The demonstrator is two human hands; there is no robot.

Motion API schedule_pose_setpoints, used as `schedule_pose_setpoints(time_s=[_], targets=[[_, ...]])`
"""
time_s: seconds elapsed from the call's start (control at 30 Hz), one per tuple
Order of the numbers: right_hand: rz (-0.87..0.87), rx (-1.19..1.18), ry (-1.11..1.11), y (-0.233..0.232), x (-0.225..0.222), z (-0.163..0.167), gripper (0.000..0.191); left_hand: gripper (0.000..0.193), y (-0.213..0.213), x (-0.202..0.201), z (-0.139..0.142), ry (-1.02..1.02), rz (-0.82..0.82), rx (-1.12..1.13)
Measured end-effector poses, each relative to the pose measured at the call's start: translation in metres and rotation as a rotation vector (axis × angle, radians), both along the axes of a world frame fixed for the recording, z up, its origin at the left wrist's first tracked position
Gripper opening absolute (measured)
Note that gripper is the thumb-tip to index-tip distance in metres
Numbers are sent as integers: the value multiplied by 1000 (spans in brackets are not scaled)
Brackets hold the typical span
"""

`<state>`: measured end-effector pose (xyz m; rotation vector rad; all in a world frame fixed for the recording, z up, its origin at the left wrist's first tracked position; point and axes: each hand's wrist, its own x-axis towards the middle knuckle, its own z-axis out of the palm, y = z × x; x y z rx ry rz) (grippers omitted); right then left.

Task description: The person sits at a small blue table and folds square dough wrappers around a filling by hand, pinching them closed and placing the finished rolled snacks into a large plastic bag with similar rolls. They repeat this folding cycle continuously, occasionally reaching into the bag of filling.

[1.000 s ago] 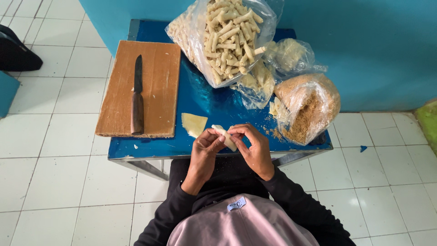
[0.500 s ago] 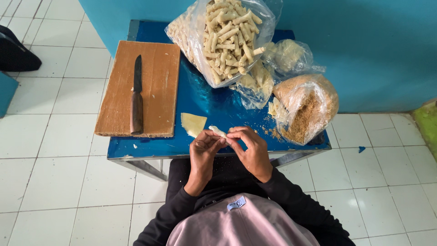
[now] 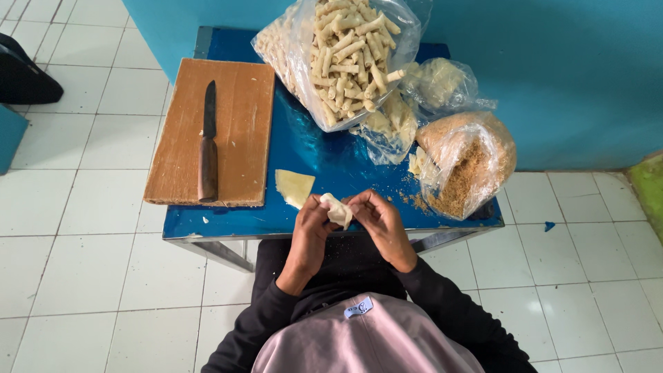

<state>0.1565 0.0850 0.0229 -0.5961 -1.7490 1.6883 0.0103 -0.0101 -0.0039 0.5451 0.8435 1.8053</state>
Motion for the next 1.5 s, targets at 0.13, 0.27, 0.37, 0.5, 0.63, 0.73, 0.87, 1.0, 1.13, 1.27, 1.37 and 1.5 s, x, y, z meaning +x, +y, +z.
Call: schedule_pose_setpoints(time_s=[0.13,0.27,0.37,0.5,0.63,0.73,0.87,1.0,1.13,1.27,1.37,1.5], targets=[[15,2,-23,-3,1,1,14,22,5,1,-4,216,54,-133],[66,-529,227,0,-4,2,13,18,1,-6,-2,314,156,14],[48,-549,155,-9,-7,0,17,27,-4,-6,9,649,307,13],[91,-142,122,-16,-8,-9,24,28,-8,-5,27,973,385,-40],[-8,-160,85,-5,-10,-26,14,24,-13,-8,27,828,314,-94],[-62,-500,203,2,-6,-39,12,16,-13,-12,20,201,240,116],[-105,-721,295,15,3,-39,14,18,-20,-26,18,200,385,91],[-248,-244,218,35,5,-23,13,29,-29,-33,27,287,444,49],[-342,827,-196,29,-11,-10,19,19,-29,-34,31,363,449,-25],[-205,1094,-310,15,-18,7,31,11,-22,-33,27,290,425,49],[-162,507,-237,24,-2,22,29,11,-12,-19,18,118,356,40],[66,-25,2,12,1,6,28,11,7,2,7,-25,222,87]])
